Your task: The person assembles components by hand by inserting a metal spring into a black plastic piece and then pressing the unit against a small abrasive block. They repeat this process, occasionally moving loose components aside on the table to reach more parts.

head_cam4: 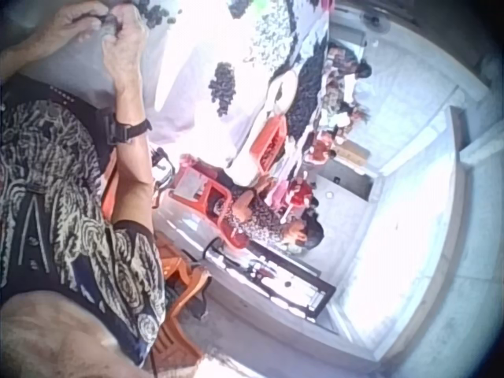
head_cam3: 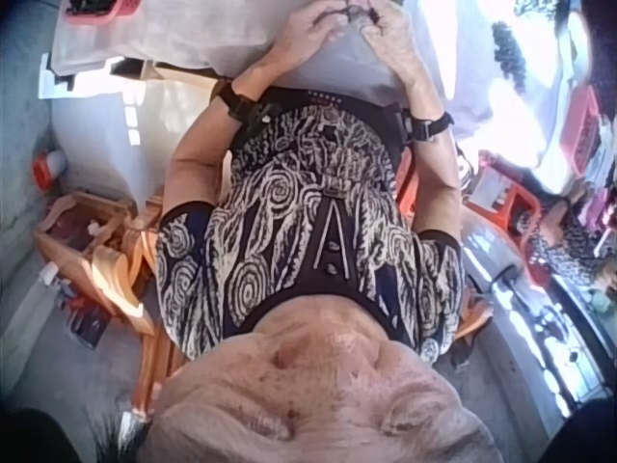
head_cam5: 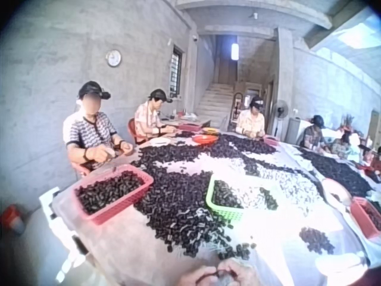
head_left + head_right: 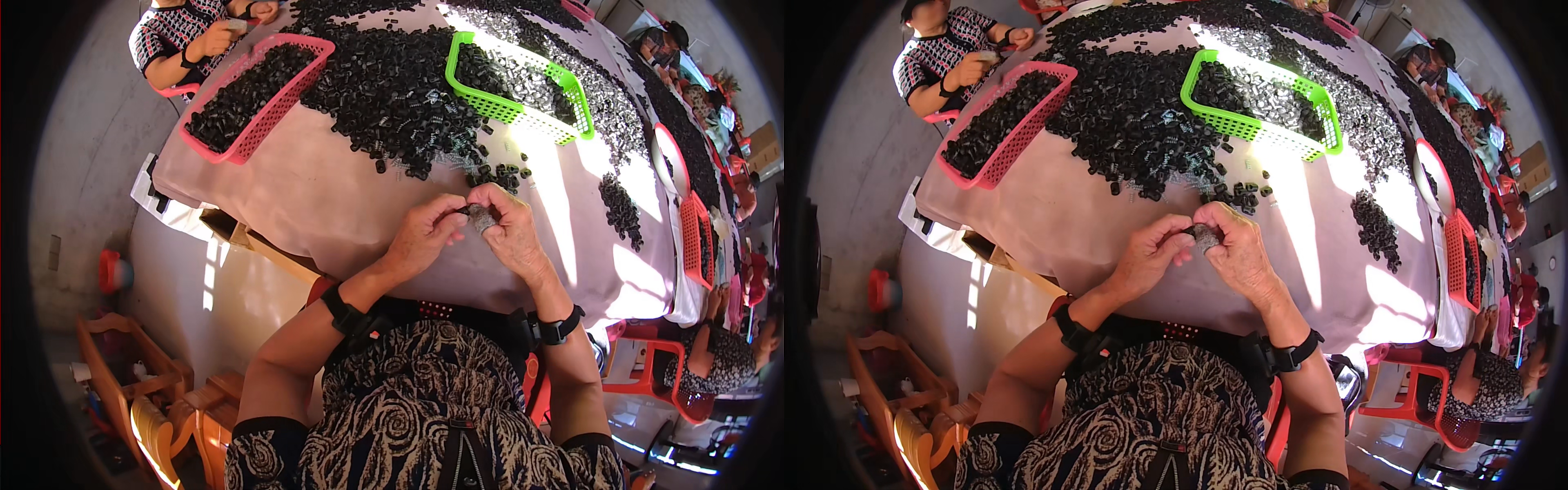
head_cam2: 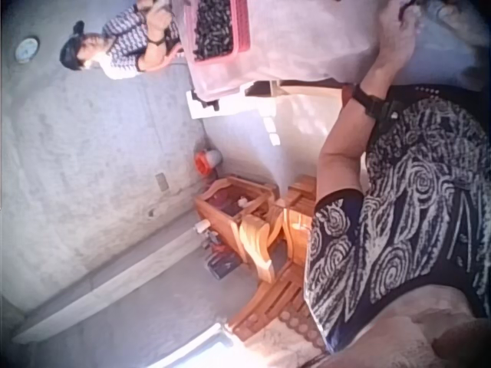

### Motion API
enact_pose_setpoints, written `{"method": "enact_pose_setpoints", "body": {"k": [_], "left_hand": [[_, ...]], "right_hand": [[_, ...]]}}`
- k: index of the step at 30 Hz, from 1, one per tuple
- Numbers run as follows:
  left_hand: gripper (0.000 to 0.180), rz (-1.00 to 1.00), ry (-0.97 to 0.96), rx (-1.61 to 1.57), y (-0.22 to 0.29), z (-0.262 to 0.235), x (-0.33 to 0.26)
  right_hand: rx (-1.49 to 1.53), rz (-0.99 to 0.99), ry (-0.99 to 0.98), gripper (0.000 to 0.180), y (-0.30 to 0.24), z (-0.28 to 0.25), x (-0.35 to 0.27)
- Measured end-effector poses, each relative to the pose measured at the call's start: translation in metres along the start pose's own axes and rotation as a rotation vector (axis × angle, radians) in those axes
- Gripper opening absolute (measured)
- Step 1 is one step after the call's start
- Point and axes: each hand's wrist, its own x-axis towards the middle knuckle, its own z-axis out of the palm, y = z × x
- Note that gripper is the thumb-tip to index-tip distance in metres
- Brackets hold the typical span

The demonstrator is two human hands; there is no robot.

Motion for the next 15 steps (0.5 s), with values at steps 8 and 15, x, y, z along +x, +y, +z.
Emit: {"method": "enact_pose_setpoints", "body": {"k": [8, 15], "left_hand": [[0.018, 0.032, -0.017, -0.005, -0.001, -0.001, 0.006], [0.014, 0.088, -0.055, 0.135, -0.001, -0.002, 0.005]], "right_hand": [[-0.291, -0.093, -0.151, 0.026, -0.010, -0.012, 0.009], [-0.403, -0.081, -0.305, 0.021, -0.011, -0.020, 0.007]]}}
